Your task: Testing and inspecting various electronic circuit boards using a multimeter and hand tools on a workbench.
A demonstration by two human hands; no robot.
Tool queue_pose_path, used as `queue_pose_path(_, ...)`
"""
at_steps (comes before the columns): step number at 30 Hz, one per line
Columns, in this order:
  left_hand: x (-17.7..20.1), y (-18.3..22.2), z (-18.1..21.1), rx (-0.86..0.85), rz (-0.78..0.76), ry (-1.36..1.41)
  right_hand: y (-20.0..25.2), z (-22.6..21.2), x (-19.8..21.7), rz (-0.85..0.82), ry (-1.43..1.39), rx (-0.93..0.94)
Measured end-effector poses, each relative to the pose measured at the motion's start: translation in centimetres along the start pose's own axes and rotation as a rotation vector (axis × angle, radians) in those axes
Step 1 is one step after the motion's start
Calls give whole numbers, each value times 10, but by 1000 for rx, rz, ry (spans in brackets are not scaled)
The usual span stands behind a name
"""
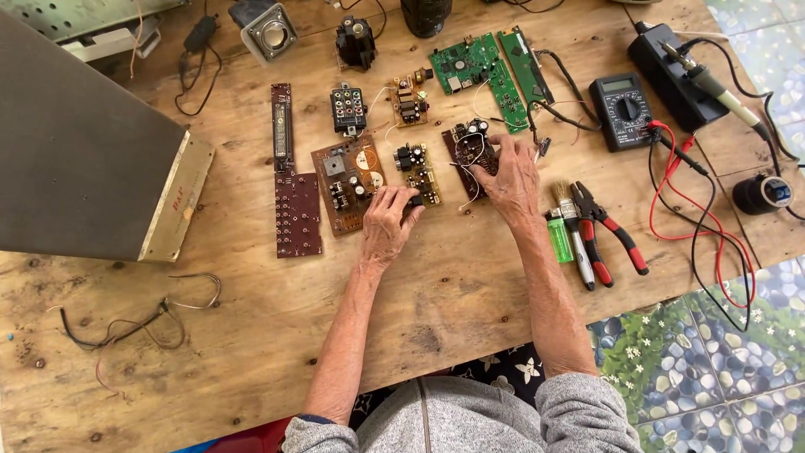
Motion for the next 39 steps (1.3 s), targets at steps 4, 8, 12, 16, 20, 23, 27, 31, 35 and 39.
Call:
queue_pose_path(4, 5, -1, 3, -5, 8, 1, 3, -9, 8, 58, -59, 88)
queue_pose_path(8, 1, 0, -1, 2, 18, 11, 0, -2, 11, 154, -44, 179)
queue_pose_path(12, 4, -1, 0, 11, 14, 9, 2, -8, 6, 129, -69, 209)
queue_pose_path(16, 4, -1, -2, 8, 32, -15, 5, -21, 2, 83, 30, 226)
queue_pose_path(20, 6, 0, -2, 24, 54, -28, 7, -26, 3, 76, 39, 215)
queue_pose_path(23, 15, -2, 2, 38, 80, -19, 7, -25, 4, 74, -16, 222)
queue_pose_path(27, 16, -6, 3, 35, 63, -8, 3, -17, 11, 76, -96, 212)
queue_pose_path(31, 20, -7, 7, 33, 64, 6, 4, -17, 8, 49, -105, 245)
queue_pose_path(35, 19, -8, 6, 35, 52, 30, 4, -11, 3, 41, -138, 220)
queue_pose_path(39, 21, -10, 6, 40, 44, 52, 8, -35, 24, 76, -123, 278)
Point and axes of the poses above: each hand's wrist, its own y-axis away from the middle knuckle, its own x-axis out of the back of the hand, z = x × y, the point moved 10 cm from there along -y, towards the middle knuckle, and after that the axes turned 7 degrees about -y, right-handed, at the moved point
